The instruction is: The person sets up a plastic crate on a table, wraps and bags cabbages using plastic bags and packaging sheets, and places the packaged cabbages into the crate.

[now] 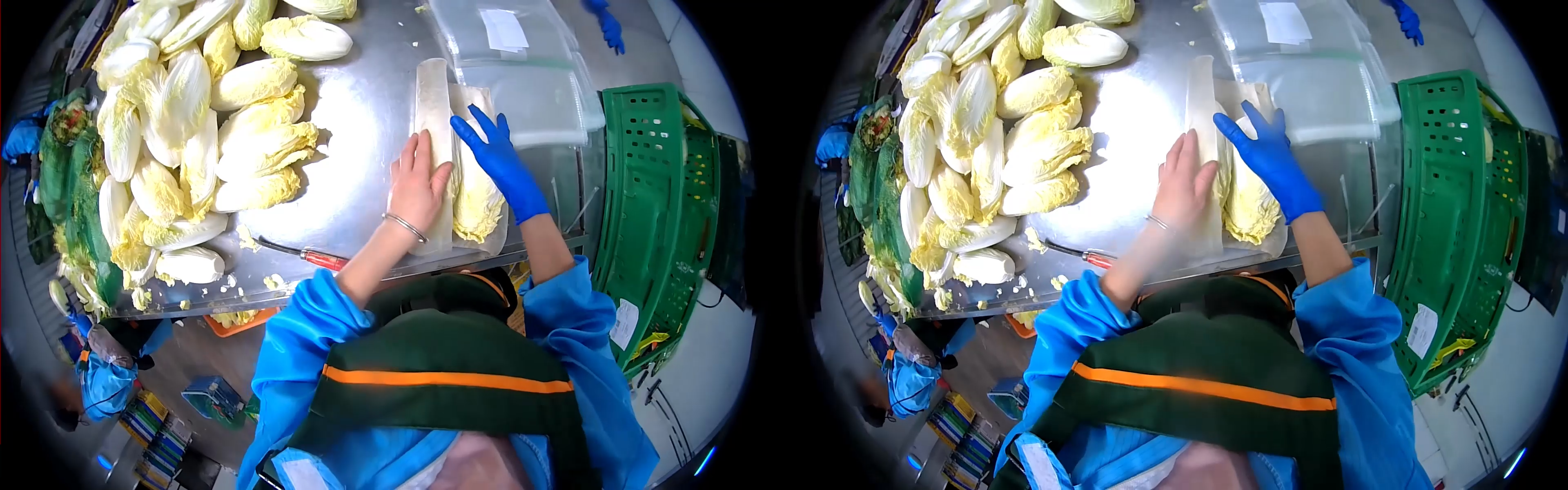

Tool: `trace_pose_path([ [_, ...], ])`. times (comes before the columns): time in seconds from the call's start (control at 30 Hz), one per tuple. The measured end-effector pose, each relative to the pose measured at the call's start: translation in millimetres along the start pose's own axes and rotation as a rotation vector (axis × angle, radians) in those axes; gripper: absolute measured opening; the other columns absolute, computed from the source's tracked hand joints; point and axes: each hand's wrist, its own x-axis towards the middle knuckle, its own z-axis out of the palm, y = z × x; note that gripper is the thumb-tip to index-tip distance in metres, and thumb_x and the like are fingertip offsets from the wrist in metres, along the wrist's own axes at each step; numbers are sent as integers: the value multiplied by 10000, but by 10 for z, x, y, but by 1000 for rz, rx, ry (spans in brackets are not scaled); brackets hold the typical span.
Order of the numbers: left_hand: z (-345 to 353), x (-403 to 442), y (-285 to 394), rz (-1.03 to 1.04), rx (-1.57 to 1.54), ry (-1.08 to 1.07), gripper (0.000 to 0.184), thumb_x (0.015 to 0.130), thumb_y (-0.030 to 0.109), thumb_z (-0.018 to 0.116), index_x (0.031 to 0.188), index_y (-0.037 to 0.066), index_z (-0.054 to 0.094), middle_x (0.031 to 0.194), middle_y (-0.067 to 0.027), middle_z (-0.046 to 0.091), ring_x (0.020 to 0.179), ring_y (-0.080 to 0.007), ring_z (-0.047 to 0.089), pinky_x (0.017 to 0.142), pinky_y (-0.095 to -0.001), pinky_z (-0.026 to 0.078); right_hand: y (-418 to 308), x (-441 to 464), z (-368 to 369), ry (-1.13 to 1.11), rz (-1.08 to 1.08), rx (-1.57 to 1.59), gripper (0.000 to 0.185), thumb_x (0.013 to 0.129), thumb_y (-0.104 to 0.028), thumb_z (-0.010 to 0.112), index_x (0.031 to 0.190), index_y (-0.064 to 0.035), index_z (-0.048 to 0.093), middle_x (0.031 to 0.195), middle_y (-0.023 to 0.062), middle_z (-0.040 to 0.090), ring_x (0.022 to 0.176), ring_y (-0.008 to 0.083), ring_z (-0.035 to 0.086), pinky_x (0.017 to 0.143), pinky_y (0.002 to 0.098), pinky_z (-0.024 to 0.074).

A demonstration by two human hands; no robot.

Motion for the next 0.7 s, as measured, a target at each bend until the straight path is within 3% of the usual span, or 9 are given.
trace_pose_path([
  [0.13,58,-12,-96,-46,-196,-26,668,836,310,601,1340,-11,302,1300,-262,364,1094,-417,425,921,-422,388,-458,-47,-96,13,124,-177,839,680,-660,609,1287,-96,474,1397,274,243,1254,404,338,1009,426,336],
  [0.27,-151,228,-209,-565,-883,-361,987,710,316,751,1381,-16,108,1301,-232,368,1179,-311,431,963,-396,382,-164,182,-95,-151,13,-56,807,701,-630,607,1300,-108,463,1392,253,285,1285,344,320,1024,405,318],
  [0.33,24,268,-257,-310,-699,-391,1267,593,310,820,1339,-98,-119,1339,-264,287,1234,-351,357,1027,-360,320,-187,227,-153,-325,-22,113,847,681,-665,591,1329,-144,432,1409,262,248,1304,363,280,1046,417,280],
  [0.4,265,242,-293,-347,-375,-357,1336,550,328,839,1307,-131,-162,1369,-295,200,1272,-362,287,1069,-343,243,-290,208,-75,-302,55,-83,892,642,-714,576,1342,-185,416,1433,259,178,1301,425,235,1042,487,246],
  [0.47,89,291,54,-441,-225,-446,1328,570,315,835,1303,-116,-185,1391,-301,123,1295,-362,236,1082,-344,210,-464,121,-33,-235,140,-206,926,606,-753,568,1349,-226,407,1460,244,100,1297,480,192,1024,576,215],
  [0.53,227,278,142,-511,-258,-357,1266,596,279,826,1332,-64,-145,1380,-283,158,1280,-367,261,1069,-348,242,-573,49,-14,-177,197,-279,804,631,-697,613,1301,-278,466,1435,235,198,1289,468,210,1056,508,199],
  [0.57,265,261,189,-549,-274,-313,1237,609,262,821,1347,-38,-126,1375,-273,176,1273,-370,273,1062,-351,258,-555,20,9,-67,153,-303,777,680,-577,671,1309,-170,462,1389,219,314,1224,382,378,1000,442,323],
  [0.67,231,44,409,-173,30,-122,1076,659,279,784,1376,-6,34,1330,-257,269,1210,-361,362,996,-372,341,-127,65,-34,-12,163,391,879,635,-517,731,1329,-79,417,1292,168,458,1126,310,495,936,411,391],
  [0.7,167,66,472,-134,-51,-181,952,696,262,749,1355,-13,120,1298,-250,318,1174,-358,396,968,-379,363,-73,16,-186,0,143,592,819,671,-342,765,1319,-1,398,1130,127,587,1002,212,572,883,303,434],
])
